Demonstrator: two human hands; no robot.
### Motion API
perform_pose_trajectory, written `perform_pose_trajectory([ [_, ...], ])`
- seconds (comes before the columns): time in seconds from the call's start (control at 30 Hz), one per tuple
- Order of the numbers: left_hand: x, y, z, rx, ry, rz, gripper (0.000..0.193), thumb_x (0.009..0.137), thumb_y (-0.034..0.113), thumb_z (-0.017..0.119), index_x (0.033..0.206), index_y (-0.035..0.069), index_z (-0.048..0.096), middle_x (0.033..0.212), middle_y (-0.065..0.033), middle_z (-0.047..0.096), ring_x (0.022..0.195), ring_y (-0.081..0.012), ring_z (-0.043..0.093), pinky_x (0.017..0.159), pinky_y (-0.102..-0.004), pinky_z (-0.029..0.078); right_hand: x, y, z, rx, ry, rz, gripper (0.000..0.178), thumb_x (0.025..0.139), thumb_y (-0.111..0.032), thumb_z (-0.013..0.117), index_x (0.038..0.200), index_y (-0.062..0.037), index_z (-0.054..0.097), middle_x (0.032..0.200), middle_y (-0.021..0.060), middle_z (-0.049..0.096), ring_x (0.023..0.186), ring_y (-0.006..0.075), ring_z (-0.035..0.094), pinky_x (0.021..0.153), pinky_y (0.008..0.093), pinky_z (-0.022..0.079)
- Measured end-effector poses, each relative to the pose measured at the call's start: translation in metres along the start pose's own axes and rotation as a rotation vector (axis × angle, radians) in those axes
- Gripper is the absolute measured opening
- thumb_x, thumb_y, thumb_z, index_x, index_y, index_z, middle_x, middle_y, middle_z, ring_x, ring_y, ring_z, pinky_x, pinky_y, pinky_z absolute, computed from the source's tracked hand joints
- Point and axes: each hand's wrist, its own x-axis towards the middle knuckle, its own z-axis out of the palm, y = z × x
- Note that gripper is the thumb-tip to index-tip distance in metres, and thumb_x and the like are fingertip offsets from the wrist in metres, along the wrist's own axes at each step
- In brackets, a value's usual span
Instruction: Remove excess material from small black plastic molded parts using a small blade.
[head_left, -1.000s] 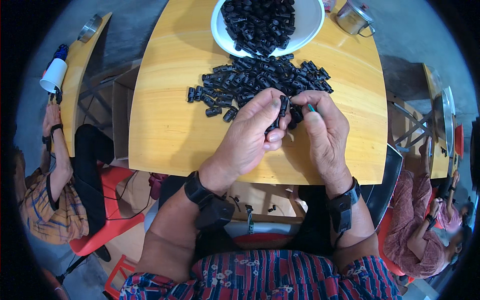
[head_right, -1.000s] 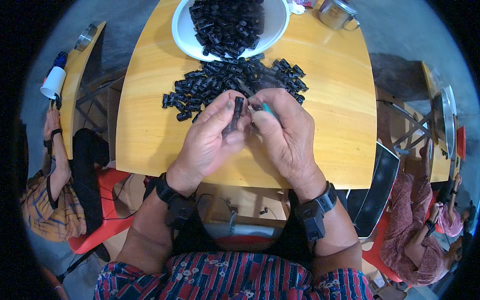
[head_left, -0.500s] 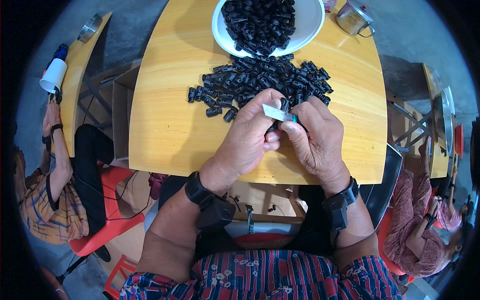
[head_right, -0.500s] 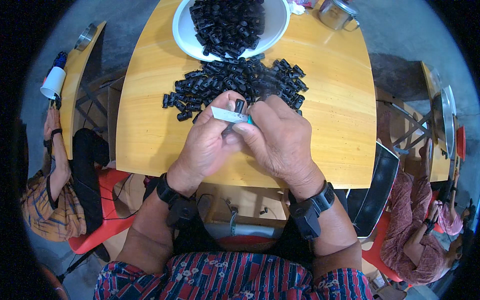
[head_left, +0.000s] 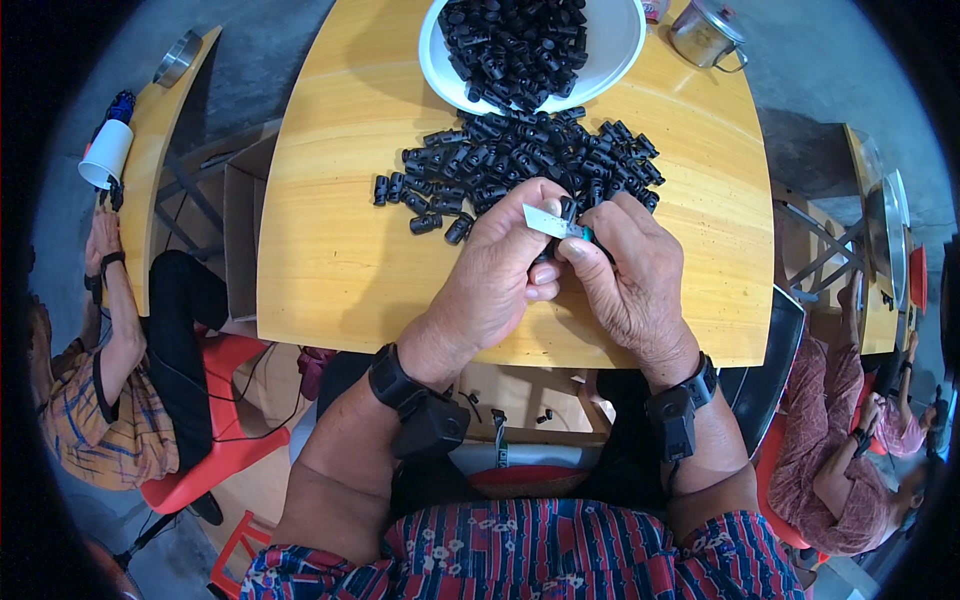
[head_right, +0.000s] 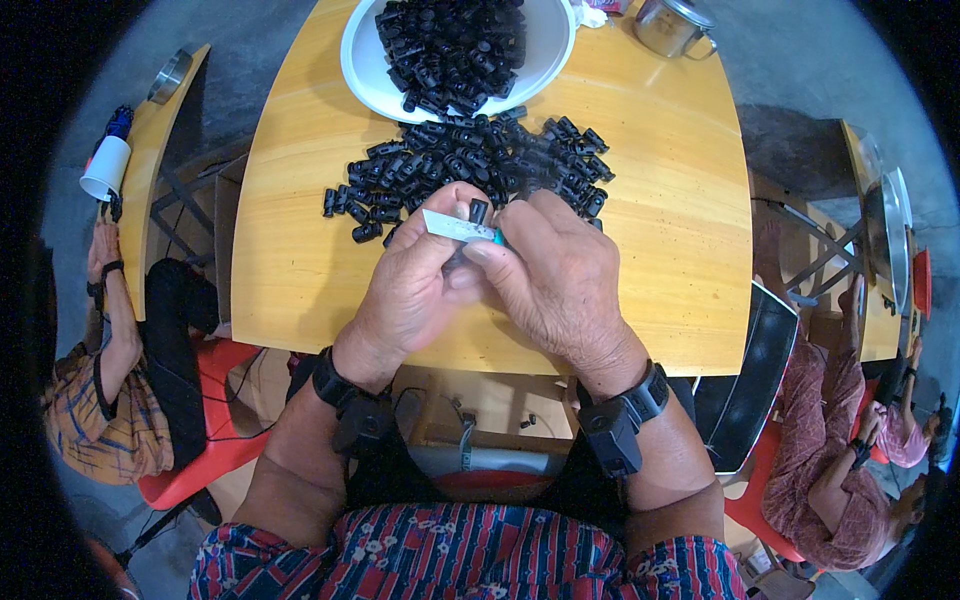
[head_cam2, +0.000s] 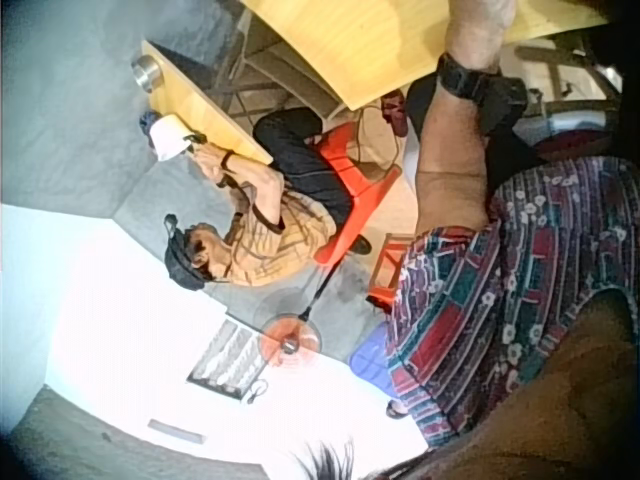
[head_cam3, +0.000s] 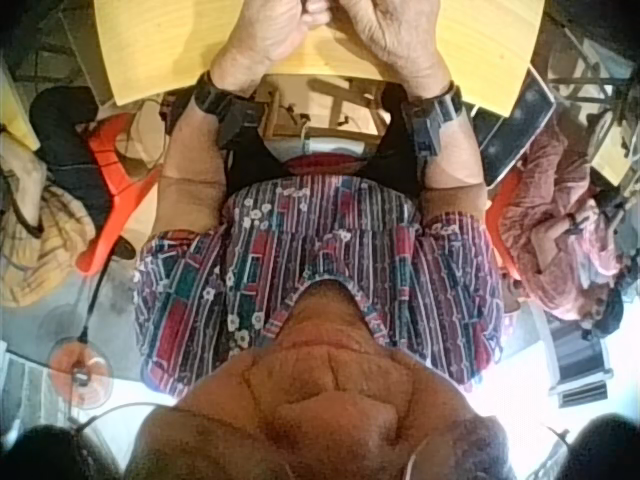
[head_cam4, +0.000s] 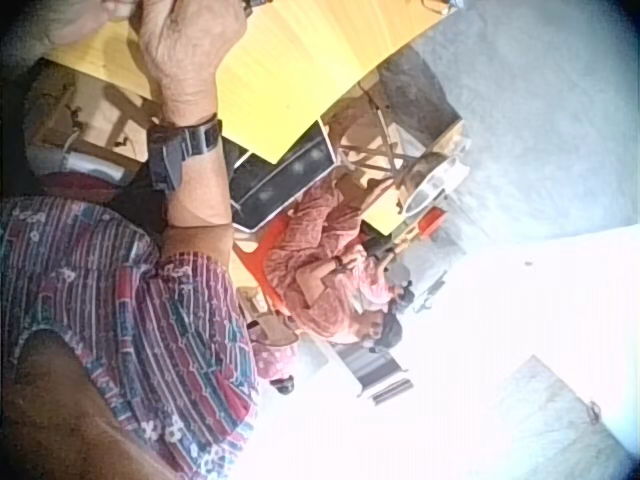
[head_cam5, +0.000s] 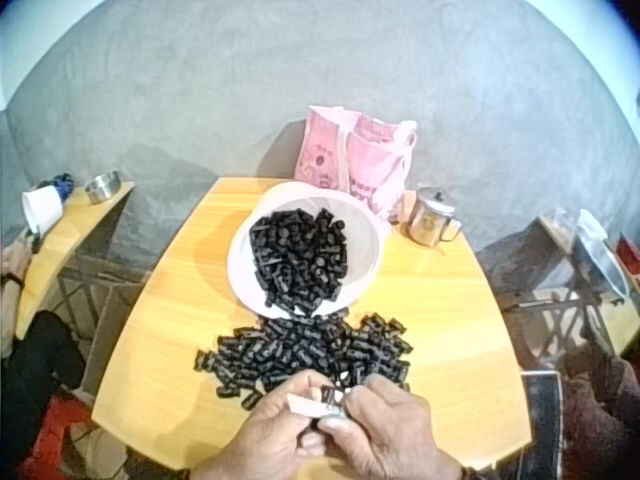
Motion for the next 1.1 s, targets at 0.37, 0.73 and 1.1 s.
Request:
perform_pose_trajectory([
  [0.37, 0.0002, 0.0006, 0.0002, -0.075, -0.023, -0.012, 0.01, 0.098, 0.016, 0.042, 0.102, 0.01, 0.049, 0.087, 0.0045, 0.047, 0.07, -0.0018, 0.04, 0.059, -0.0161, 0.034, 0.0006, -0.0015, 0.0008, 0.067, -0.001, 0.038, 0.021, 0.083, -0.025, 0.064, 0.078, -0.006, 0.056, 0.069, 0.0112, 0.05, 0.062, 0.0292, 0.054, 0.054, 0.0367, 0.044],
  [0.73, 0.0003, 0.0014, 0.0064, -0.029, 0.048, -0.014, 0.01, 0.099, 0.022, 0.045, 0.103, 0.013, 0.047, 0.081, 0.0038, 0.043, 0.062, -0.0017, 0.036, 0.05, -0.0141, 0.029, 0.0014, -0.0035, 0.0023, 0.176, -0.01, 0.109, 0.02, 0.084, -0.02, 0.061, 0.075, -0.0034, 0.055, 0.067, 0.0127, 0.05, 0.062, 0.0297, 0.053, 0.056, 0.0366, 0.043],
  [1.1, 0.0001, 0.004, 0.0055, -0.074, -0.01, -0.029, 0.018, 0.1, 0.027, 0.039, 0.096, 0.011, 0.048, 0.079, 0.0018, 0.046, 0.061, -0.0043, 0.037, 0.051, -0.0164, 0.029, -0.0028, -0.0008, 0.0083, 0.801, 0.049, 0.373, 0.029, 0.095, -0.025, 0.048, 0.078, -0.0027, 0.056, 0.069, 0.001, 0.048, 0.06, 0.0093, 0.042, 0.055, 0.0243, 0.033],
])
